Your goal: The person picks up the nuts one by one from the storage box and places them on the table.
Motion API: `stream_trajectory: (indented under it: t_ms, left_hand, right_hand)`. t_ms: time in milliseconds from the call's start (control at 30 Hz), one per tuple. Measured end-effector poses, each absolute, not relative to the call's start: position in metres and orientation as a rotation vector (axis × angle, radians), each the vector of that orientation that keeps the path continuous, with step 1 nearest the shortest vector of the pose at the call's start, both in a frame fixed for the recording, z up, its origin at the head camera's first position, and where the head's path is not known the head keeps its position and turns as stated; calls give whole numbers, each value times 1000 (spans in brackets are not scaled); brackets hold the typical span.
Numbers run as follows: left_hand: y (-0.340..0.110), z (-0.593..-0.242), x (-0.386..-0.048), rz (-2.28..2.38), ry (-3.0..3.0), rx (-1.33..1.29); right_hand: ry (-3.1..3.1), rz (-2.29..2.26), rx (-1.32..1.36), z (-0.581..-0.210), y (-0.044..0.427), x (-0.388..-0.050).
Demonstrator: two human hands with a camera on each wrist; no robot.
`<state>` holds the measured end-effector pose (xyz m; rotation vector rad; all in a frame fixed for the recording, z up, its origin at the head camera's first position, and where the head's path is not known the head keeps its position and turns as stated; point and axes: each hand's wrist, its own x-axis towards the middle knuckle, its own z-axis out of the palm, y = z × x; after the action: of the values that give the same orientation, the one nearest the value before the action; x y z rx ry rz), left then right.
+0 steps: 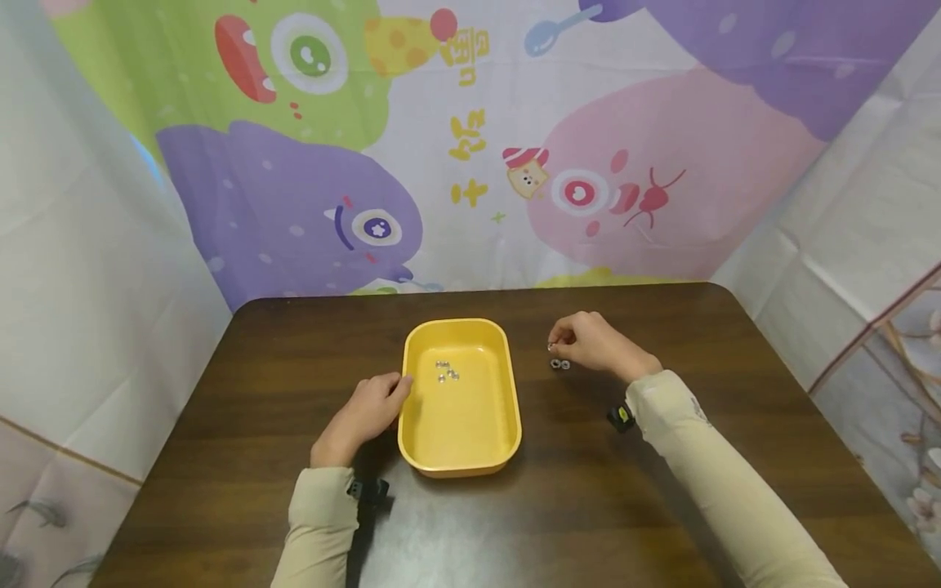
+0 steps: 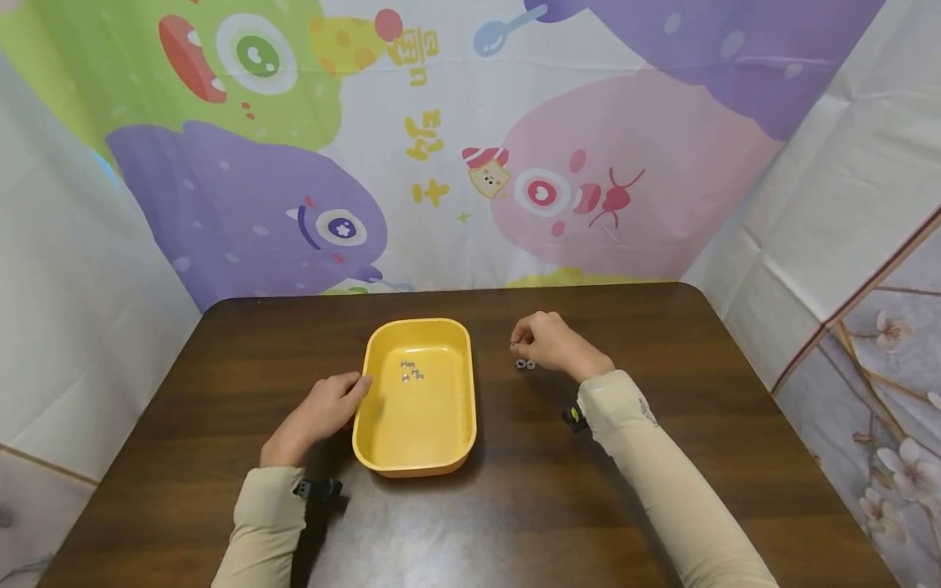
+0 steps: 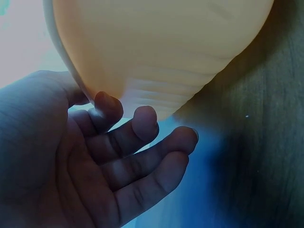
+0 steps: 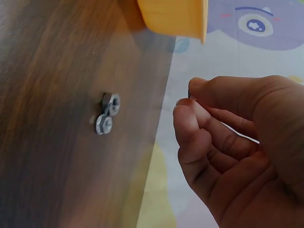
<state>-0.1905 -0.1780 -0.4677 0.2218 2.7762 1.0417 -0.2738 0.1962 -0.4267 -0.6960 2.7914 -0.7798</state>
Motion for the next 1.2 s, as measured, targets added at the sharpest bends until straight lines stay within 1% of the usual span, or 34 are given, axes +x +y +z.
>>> stream_trajectory:
  t_ms: [600,1200]
  left_hand:
    - [-178,-468,-191,1025,2767,228]
    - [-177,-469,-191,1031,2767,201]
  right_hand:
    - [2854,-763,-720,-443,221,-279]
    - [2832,-751,-673,-459,231,-279]
